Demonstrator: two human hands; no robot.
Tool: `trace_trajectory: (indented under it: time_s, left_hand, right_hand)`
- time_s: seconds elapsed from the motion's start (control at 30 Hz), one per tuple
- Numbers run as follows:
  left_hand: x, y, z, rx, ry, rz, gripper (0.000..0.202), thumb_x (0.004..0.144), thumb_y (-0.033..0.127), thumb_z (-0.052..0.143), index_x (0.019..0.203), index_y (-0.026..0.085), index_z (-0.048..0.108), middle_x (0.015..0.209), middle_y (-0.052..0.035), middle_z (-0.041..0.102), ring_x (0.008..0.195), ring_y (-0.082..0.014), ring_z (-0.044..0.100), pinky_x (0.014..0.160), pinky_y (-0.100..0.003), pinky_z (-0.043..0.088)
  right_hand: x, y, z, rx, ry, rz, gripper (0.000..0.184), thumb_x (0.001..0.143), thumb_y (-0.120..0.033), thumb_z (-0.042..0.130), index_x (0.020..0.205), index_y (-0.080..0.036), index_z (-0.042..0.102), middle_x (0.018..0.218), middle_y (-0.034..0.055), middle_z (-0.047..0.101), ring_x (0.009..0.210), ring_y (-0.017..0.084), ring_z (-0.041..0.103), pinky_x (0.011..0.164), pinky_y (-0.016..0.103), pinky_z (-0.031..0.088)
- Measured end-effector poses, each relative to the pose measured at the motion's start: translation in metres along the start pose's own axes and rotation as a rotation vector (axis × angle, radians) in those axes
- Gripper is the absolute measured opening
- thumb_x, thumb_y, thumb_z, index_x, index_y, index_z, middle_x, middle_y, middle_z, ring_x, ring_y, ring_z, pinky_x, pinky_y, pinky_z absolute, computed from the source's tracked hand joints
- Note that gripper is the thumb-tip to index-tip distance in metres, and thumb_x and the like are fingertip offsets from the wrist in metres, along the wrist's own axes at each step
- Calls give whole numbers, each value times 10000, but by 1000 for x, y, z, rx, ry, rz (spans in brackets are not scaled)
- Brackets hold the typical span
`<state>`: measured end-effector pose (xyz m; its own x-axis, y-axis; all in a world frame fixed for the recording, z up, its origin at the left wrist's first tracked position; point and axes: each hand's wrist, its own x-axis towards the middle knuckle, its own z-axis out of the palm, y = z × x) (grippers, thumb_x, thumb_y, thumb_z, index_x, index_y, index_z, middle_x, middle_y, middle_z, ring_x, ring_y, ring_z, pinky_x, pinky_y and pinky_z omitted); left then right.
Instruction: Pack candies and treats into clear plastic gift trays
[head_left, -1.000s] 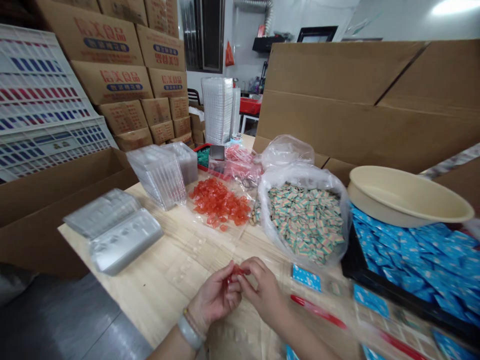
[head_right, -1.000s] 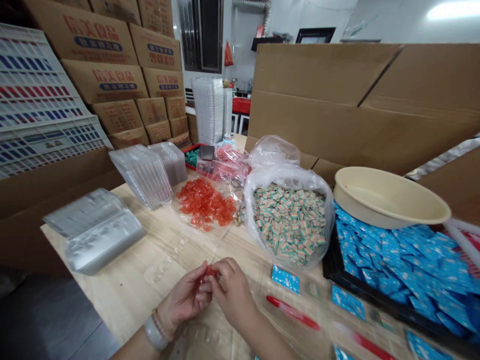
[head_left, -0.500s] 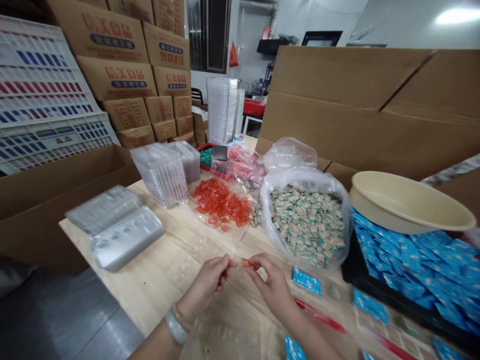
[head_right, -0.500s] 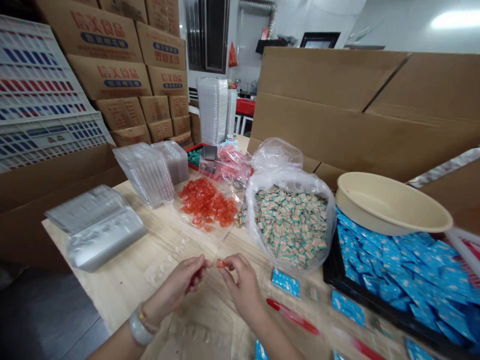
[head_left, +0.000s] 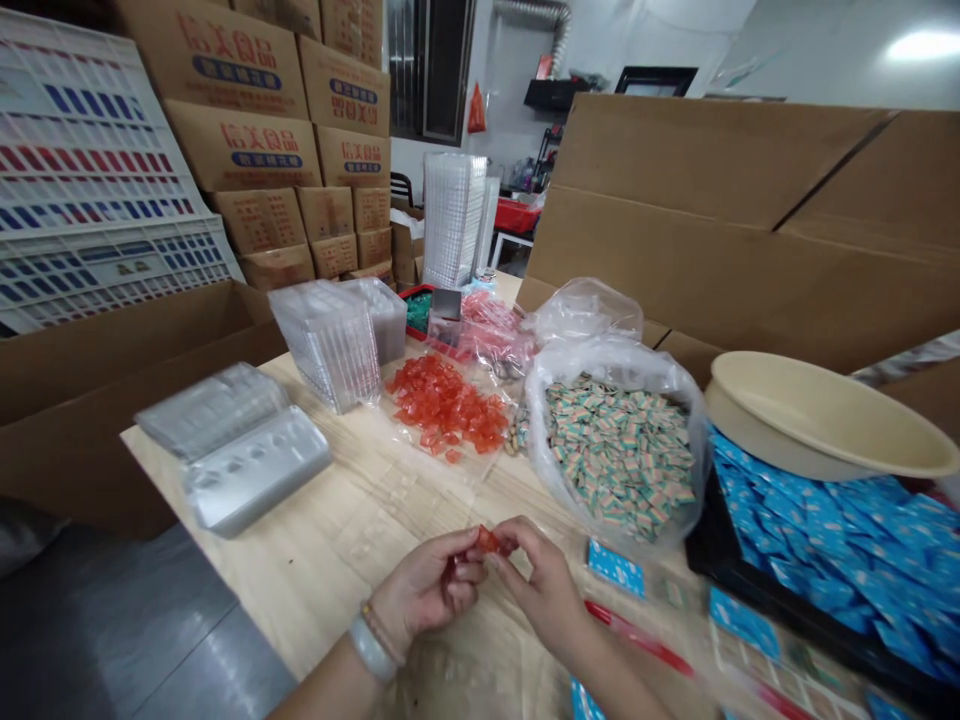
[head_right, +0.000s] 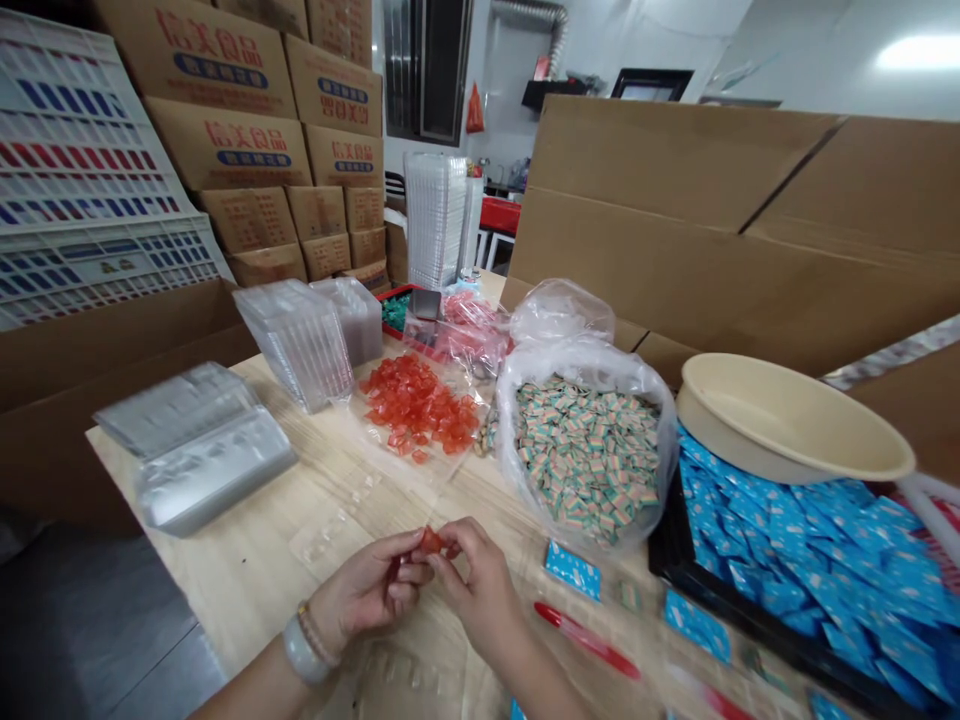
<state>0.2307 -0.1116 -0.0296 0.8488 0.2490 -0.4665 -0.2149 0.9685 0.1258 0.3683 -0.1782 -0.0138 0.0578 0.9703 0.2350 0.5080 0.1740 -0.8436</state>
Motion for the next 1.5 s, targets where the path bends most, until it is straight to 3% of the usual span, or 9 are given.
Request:
trace_trajectory:
  time_s: [0.2, 0.37, 0.5, 0.77, 0.93, 1.13, 1.23, 1.37, 1.5]
  left_hand:
    - [-2, -4, -1, -126, -107, -10, 117, 696, 168, 596, 699, 76, 524, 554, 42, 399, 406, 5, 322, 335, -76, 187]
    - [-5, -11, 4, 107, 105, 218, 247, 719, 345, 580, 651, 122, 500, 531, 55, 386, 384, -6, 292, 328, -115, 115]
    - [-10, -13, 11, 340, 185, 331, 245, 659, 321, 648, 663, 114, 517, 521, 60, 386, 404, -6, 306, 348, -122, 115]
    - [-6, -14, -1, -95, -23, -20, 147, 684, 179, 621, 698, 96, 500, 510, 71, 363, 375, 12, 297, 320, -67, 163]
    - [-11, -30, -9, -249, -85, -67, 161, 676, 167, 624, 673, 93, 481, 524, 65, 359, 388, 9, 342, 326, -59, 217]
    - [-18, -5, -11, -158, 94, 169, 226, 806, 228, 476, 610, 127, 429, 502, 71, 321, 348, 1, 278, 305, -92, 157]
    - [-13, 4, -9, -83, 176, 214, 159, 797, 217, 495, 670, 130, 455, 525, 64, 364, 360, 0, 301, 316, -94, 162]
    - [-1, 1, -8, 59, 180, 250, 180, 682, 222, 635, 747, 118, 502, 570, 58, 420, 391, 9, 326, 335, -94, 151]
    - [3, 3, -8, 184, 321, 391, 254, 640, 293, 657, 623, 136, 458, 515, 75, 381, 393, -4, 308, 347, -120, 136]
  right_hand:
    - [-3, -12, -1, 46, 3, -23, 115, 790, -171, 477, 883, -204, 537, 796, 22, 560, 741, 132, 542, 668, 244, 435]
    - [-5, -9, -1, -11, 54, -23, 116, 784, -181, 480, 885, -196, 536, 771, 26, 552, 717, 138, 536, 636, 246, 442]
    - [-6, -8, 0, -83, 2, -14, 130, 794, -159, 457, 890, -193, 537, 775, 28, 548, 713, 137, 531, 640, 249, 439]
    - [-11, -15, 0, -159, -110, -29, 190, 832, -146, 399, 974, -193, 517, 881, 64, 548, 829, 159, 521, 728, 294, 433]
    - [-23, -18, 2, -81, -149, -51, 174, 823, -139, 421, 959, -202, 509, 839, 38, 552, 784, 133, 527, 685, 244, 435]
    - [-3, 2, -2, -96, 15, 1, 121, 810, -151, 422, 852, -188, 529, 754, 23, 540, 717, 127, 524, 640, 237, 419]
    - [14, 4, 4, -15, -50, 15, 197, 767, -154, 494, 958, -187, 529, 837, 35, 563, 759, 129, 537, 672, 239, 431]
    - [21, 5, 14, 60, -106, 122, 82, 774, -176, 490, 784, -178, 571, 734, 15, 589, 691, 122, 558, 630, 224, 437]
    - [21, 17, 11, -218, -45, 175, 127, 786, -165, 461, 813, -160, 585, 771, 46, 592, 723, 147, 553, 649, 245, 425]
